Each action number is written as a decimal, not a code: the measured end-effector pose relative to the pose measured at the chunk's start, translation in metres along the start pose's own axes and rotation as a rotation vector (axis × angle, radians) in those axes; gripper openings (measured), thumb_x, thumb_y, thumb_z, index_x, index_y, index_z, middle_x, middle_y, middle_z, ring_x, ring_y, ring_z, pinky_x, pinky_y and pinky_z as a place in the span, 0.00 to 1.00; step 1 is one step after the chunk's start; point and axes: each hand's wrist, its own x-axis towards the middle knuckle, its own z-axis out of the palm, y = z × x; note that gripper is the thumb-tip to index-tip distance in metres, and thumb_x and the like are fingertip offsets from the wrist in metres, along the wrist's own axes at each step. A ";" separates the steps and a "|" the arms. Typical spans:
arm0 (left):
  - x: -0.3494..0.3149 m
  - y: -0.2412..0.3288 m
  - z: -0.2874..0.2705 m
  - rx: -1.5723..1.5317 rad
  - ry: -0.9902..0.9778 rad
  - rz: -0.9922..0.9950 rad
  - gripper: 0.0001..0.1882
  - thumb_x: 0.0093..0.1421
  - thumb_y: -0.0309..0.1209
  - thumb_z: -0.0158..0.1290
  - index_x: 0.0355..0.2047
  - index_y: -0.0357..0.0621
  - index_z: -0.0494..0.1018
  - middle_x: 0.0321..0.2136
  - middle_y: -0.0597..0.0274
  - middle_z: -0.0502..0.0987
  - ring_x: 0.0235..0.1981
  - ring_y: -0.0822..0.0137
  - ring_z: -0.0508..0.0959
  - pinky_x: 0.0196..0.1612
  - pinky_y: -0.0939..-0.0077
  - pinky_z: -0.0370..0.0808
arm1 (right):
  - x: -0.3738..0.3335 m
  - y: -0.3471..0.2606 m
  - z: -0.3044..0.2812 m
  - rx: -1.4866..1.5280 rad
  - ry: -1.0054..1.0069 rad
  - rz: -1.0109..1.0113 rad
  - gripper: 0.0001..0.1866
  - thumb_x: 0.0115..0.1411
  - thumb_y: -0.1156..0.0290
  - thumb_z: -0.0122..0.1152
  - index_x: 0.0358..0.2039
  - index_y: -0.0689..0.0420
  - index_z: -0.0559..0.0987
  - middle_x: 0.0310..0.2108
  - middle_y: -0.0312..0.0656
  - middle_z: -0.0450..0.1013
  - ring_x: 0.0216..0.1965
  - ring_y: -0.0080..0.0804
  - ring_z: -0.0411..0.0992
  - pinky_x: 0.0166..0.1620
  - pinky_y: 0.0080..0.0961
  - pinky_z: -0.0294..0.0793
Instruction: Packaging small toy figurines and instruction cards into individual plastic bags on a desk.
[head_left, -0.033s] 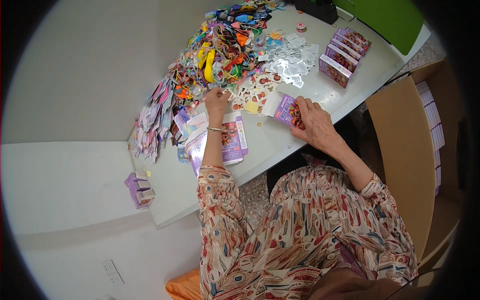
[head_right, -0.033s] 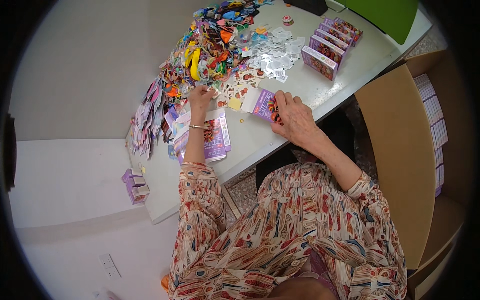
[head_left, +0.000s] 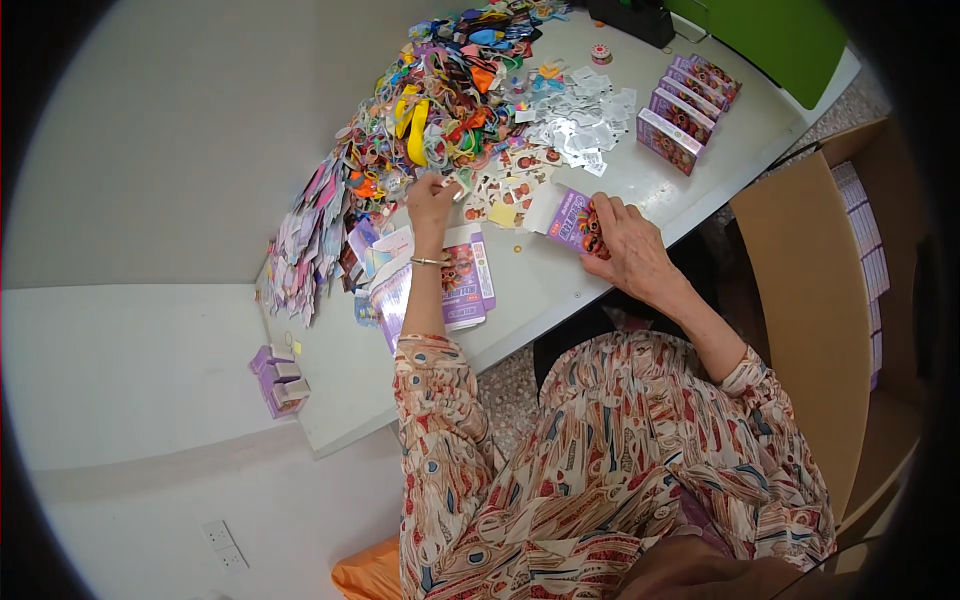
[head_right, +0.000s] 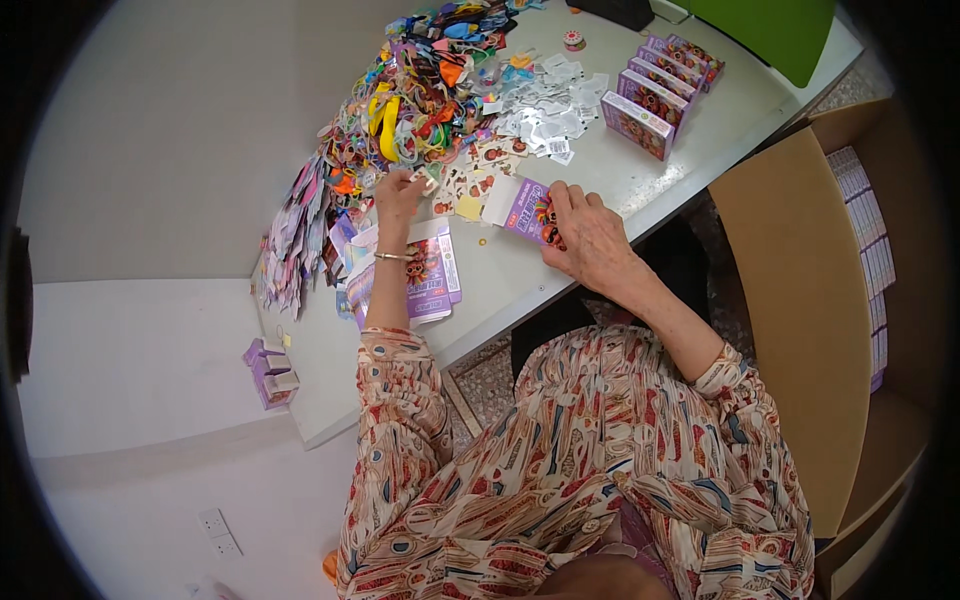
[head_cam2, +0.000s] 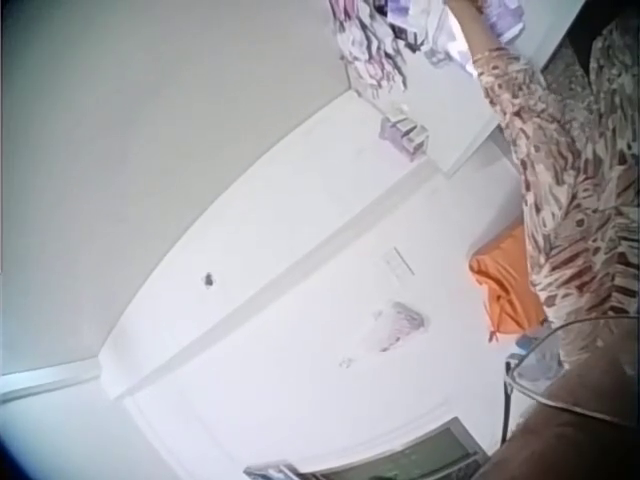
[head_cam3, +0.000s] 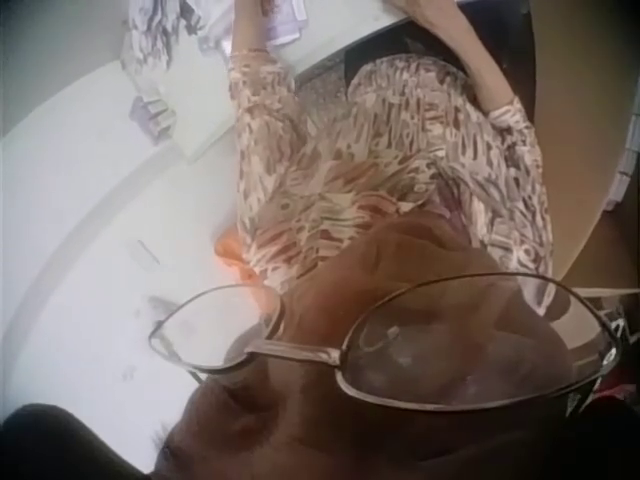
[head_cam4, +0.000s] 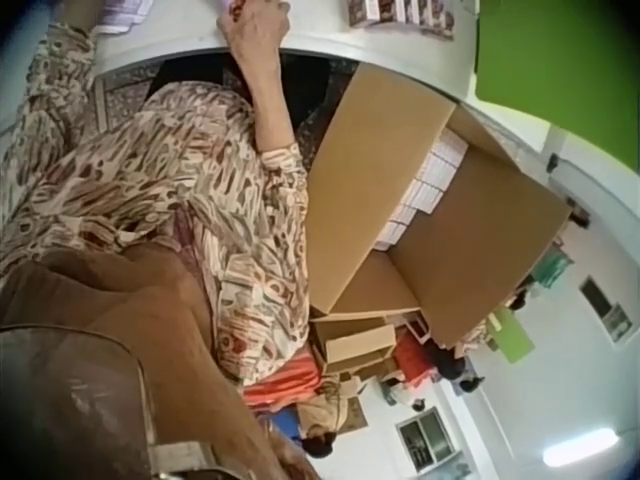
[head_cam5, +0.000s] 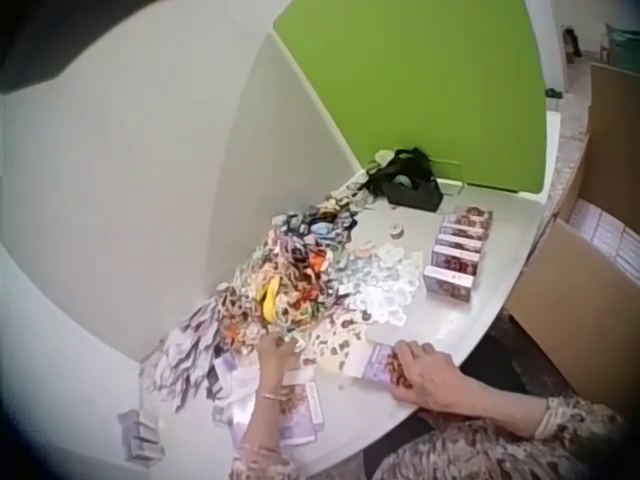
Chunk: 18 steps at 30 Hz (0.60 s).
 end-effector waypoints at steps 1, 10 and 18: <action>-0.001 -0.001 -0.007 -0.130 0.019 0.012 0.11 0.51 0.28 0.62 0.33 0.34 0.77 0.24 0.64 0.79 0.24 0.75 0.75 0.28 0.82 0.70 | 0.001 -0.002 0.000 0.018 -0.005 -0.020 0.38 0.45 0.64 0.67 0.54 0.64 0.60 0.41 0.52 0.67 0.41 0.50 0.70 0.43 0.40 0.73; -0.038 0.090 -0.056 -1.002 -0.277 -0.154 0.08 0.60 0.23 0.55 0.40 0.38 0.75 0.33 0.61 0.80 0.31 0.70 0.79 0.38 0.74 0.78 | -0.001 0.001 0.000 -0.010 -0.025 0.033 0.38 0.46 0.64 0.68 0.54 0.64 0.60 0.41 0.53 0.67 0.41 0.51 0.70 0.42 0.40 0.73; -0.061 0.137 -0.039 -1.317 -0.543 -0.203 0.06 0.59 0.22 0.56 0.38 0.38 0.74 0.33 0.58 0.78 0.33 0.64 0.79 0.39 0.70 0.80 | 0.002 0.000 -0.001 0.027 -0.036 0.026 0.36 0.47 0.63 0.67 0.51 0.63 0.59 0.39 0.54 0.67 0.40 0.52 0.71 0.41 0.41 0.73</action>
